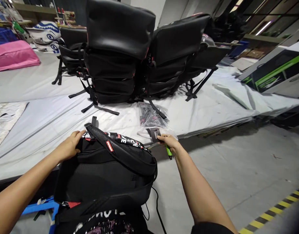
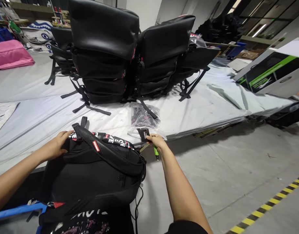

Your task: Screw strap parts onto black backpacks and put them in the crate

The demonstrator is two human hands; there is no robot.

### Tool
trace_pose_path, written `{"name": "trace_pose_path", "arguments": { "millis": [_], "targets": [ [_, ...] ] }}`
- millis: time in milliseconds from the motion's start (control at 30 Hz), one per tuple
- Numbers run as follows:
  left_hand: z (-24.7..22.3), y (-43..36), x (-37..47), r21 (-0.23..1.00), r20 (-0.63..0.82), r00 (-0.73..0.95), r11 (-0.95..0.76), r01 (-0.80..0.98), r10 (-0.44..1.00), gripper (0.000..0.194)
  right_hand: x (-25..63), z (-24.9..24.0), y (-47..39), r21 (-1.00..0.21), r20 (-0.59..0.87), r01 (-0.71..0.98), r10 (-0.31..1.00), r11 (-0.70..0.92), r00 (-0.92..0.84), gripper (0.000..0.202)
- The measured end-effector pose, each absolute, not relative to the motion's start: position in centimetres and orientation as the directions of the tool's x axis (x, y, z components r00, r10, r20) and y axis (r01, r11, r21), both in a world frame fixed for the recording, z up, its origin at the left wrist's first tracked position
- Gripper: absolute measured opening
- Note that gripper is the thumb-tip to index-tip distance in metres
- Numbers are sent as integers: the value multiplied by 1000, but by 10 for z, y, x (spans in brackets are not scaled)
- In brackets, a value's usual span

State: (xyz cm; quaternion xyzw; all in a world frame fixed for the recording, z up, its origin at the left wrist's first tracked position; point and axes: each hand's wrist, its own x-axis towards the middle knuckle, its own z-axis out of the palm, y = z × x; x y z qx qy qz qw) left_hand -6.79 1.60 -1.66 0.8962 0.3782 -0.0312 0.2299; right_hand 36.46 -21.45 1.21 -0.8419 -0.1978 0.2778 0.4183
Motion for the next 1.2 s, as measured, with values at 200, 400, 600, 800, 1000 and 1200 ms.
{"name": "trace_pose_path", "arguments": {
  "millis": [200,400,600,800,1000,1200],
  "targets": [
    [1,9,-63,540,-141,678,-519,663,721,81,307,50,-228,-809,19,463,772,-361,636,12],
    [55,-68,-42,928,100,509,-264,262,855,43,219,74,-208,-480,525,818,851,317,-22,27],
    [43,-117,-30,959,-160,778,283,-24,608,33,165,63,-189,-551,498,638,826,537,-266,31],
    [25,-121,-52,999,-32,472,35,3,881,25,147,62,-185,-689,334,661,940,298,-76,21],
    [11,-121,-72,912,230,454,-354,207,860,20,138,54,-164,-495,360,790,913,363,-193,17],
    [-39,-99,-106,745,223,163,-276,607,961,79,135,54,-117,-267,136,936,971,229,-199,24]
  ]
}}
